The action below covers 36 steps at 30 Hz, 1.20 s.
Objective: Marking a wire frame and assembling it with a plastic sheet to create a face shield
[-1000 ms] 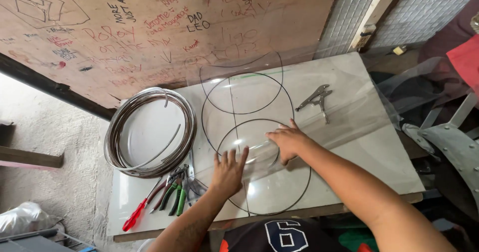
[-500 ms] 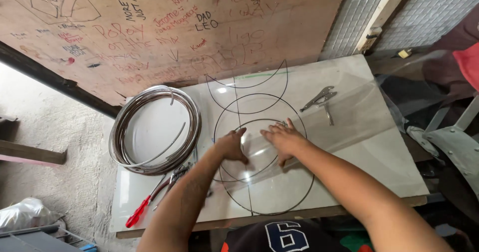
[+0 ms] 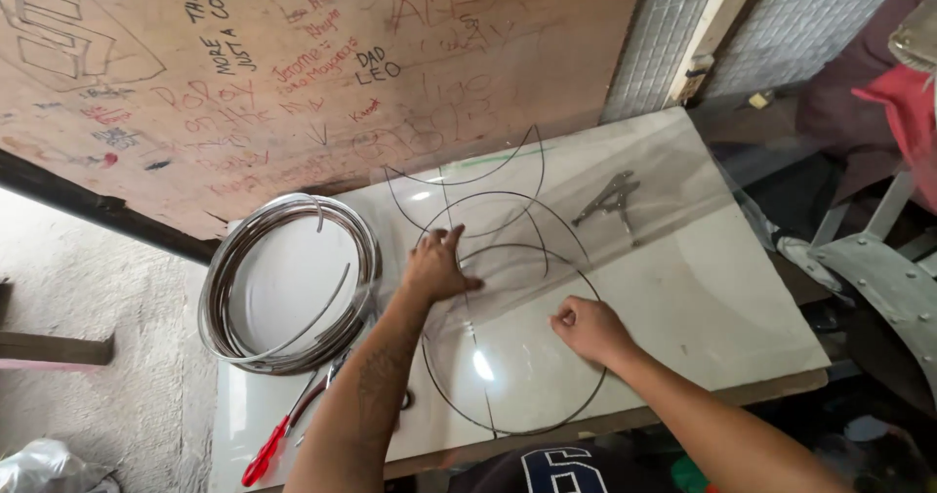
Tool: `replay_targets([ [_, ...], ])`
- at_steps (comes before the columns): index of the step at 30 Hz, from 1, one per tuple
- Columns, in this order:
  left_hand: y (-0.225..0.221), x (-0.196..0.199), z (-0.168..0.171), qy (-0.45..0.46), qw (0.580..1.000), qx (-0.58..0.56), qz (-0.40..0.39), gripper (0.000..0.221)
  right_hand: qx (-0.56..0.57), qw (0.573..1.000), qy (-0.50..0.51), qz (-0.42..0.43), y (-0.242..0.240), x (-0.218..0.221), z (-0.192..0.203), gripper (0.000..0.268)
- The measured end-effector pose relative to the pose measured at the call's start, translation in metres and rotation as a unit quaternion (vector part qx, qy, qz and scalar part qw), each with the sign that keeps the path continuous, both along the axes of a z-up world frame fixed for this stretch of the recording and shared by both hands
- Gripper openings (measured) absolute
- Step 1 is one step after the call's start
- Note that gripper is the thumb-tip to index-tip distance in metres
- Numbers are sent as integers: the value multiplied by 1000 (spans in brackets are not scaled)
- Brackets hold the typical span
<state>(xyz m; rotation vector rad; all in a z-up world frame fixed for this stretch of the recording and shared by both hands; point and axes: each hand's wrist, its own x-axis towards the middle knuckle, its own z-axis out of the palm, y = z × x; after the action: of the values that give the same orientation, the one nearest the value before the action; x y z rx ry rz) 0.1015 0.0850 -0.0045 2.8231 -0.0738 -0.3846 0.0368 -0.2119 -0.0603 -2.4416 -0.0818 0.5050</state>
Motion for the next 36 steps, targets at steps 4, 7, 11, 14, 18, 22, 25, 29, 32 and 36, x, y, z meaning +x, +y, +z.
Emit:
replay_targets([
  [4, 3, 36, -44, -74, 997, 24, 30, 83, 126, 975, 158, -89, 12, 14, -52, 45],
  [7, -6, 45, -44, -174, 982, 29, 60, 60, 247, 920, 246, -182, 32, 24, -44, 96],
  [11, -19, 40, 0, 29, 999, -32, 23, 82, 516, 746, 301, -293, 57, 43, -48, 74],
  [14, -12, 63, -17, 115, 991, -61, 22, 89, 621, 659, 255, -339, 68, 47, -38, 23],
  [18, -8, 76, 4, 206, 967, -151, 23, 99, 650, 624, 226, -369, 75, 34, -25, 10],
  [22, -9, 87, -2, 202, 975, -91, 21, 104, 622, 628, 229, -409, 83, 36, -49, 25],
  [25, -17, 98, -15, 69, 997, 1, 45, 76, 586, 660, 223, -414, 93, 42, -26, 69],
  [29, -8, 82, 5, -167, 985, -30, -3, 66, 613, 645, 191, -414, 104, 62, 0, 68],
  [32, 24, 46, 56, -252, 965, -67, 11, 77, 636, 631, 160, -414, 103, 78, 7, 58],
  [36, 122, -5, 49, -308, 923, -194, 127, 98, 657, 636, 138, -380, 97, 107, -2, 60],
])
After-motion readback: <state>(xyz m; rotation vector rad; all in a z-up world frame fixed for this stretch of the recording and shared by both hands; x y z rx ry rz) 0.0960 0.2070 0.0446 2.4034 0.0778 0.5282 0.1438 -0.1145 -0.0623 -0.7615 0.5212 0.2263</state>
